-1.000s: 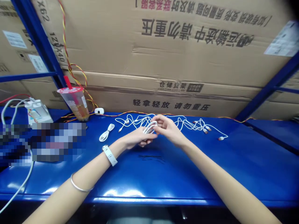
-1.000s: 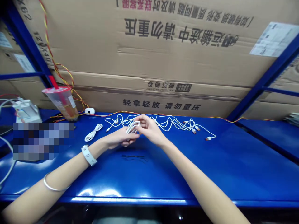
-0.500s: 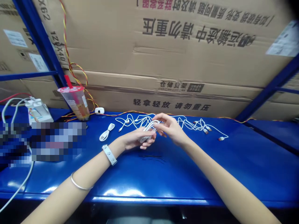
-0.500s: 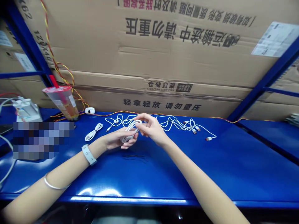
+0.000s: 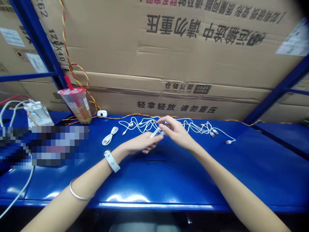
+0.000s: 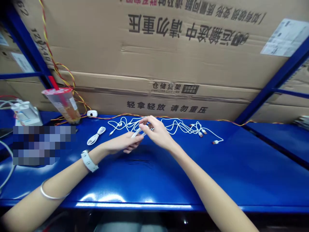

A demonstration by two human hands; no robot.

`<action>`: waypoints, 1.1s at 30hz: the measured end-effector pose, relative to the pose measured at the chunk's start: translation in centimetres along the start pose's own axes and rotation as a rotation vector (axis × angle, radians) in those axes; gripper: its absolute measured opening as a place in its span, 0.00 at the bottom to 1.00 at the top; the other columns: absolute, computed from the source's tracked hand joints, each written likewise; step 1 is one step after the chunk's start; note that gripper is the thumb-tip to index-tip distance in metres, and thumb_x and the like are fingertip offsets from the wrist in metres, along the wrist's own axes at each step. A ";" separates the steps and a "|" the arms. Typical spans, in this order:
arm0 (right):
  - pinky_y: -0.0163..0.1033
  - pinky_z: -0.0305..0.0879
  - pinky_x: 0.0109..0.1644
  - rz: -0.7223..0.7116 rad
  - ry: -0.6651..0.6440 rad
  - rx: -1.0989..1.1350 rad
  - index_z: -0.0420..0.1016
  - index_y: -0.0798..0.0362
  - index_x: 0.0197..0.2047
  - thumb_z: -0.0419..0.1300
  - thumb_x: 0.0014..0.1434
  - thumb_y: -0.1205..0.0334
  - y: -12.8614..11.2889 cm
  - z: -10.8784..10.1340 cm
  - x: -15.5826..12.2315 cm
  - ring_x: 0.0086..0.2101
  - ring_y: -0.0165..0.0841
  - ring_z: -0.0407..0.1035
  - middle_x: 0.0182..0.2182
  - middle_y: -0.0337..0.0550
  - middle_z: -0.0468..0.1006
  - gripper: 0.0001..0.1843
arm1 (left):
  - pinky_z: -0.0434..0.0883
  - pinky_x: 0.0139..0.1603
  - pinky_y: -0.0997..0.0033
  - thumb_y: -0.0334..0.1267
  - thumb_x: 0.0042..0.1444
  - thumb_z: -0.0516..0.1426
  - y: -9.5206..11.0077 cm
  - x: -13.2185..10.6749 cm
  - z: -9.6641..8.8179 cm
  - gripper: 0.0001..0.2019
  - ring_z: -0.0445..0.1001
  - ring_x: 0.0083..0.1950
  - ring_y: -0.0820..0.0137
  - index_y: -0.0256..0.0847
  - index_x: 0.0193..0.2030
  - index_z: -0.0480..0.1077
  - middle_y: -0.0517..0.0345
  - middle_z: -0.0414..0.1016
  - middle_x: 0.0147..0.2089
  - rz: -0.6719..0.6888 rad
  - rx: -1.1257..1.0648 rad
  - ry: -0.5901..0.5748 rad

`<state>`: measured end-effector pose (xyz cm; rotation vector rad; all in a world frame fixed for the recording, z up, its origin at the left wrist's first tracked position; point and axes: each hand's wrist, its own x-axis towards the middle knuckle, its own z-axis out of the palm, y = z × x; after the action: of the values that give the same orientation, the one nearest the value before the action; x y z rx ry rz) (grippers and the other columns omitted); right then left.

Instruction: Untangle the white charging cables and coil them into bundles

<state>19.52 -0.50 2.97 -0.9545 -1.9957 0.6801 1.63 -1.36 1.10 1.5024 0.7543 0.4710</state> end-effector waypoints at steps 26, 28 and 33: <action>0.32 0.53 0.22 0.317 -0.117 -0.014 0.64 0.52 0.41 0.53 0.60 0.45 0.2 -1.0 -0.2 0.18 0.27 0.57 0.17 0.30 0.64 0.18 | 0.59 0.21 0.76 0.47 0.62 0.48 -0.3 0.0 -2.5 0.12 0.59 0.21 0.77 0.40 0.37 0.63 0.63 0.63 0.26 0.252 0.337 0.435; 0.31 0.53 0.23 0.298 -0.476 -0.030 0.68 0.53 0.36 0.58 0.57 0.48 -0.8 -1.4 -0.5 0.18 0.26 0.59 0.16 0.31 0.65 0.15 | 0.54 0.18 0.79 0.44 0.63 0.48 -0.2 0.1 -3.2 0.11 0.53 0.18 0.80 0.40 0.34 0.59 0.66 0.57 0.25 0.234 0.147 0.522; 0.32 0.57 0.32 0.153 -0.837 -0.294 0.76 0.56 0.33 0.63 0.53 0.58 -3.0 -0.2 -1.3 0.23 0.27 0.64 0.19 0.35 0.71 0.09 | 0.49 0.15 0.83 0.37 0.63 0.47 0.2 0.3 -3.4 0.09 0.47 0.18 0.83 0.40 0.31 0.56 0.68 0.53 0.25 0.134 -0.096 0.579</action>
<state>19.05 -3.27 4.70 -1.1113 -2.8329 1.0022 -0.56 1.27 1.52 1.3381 1.0617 1.0561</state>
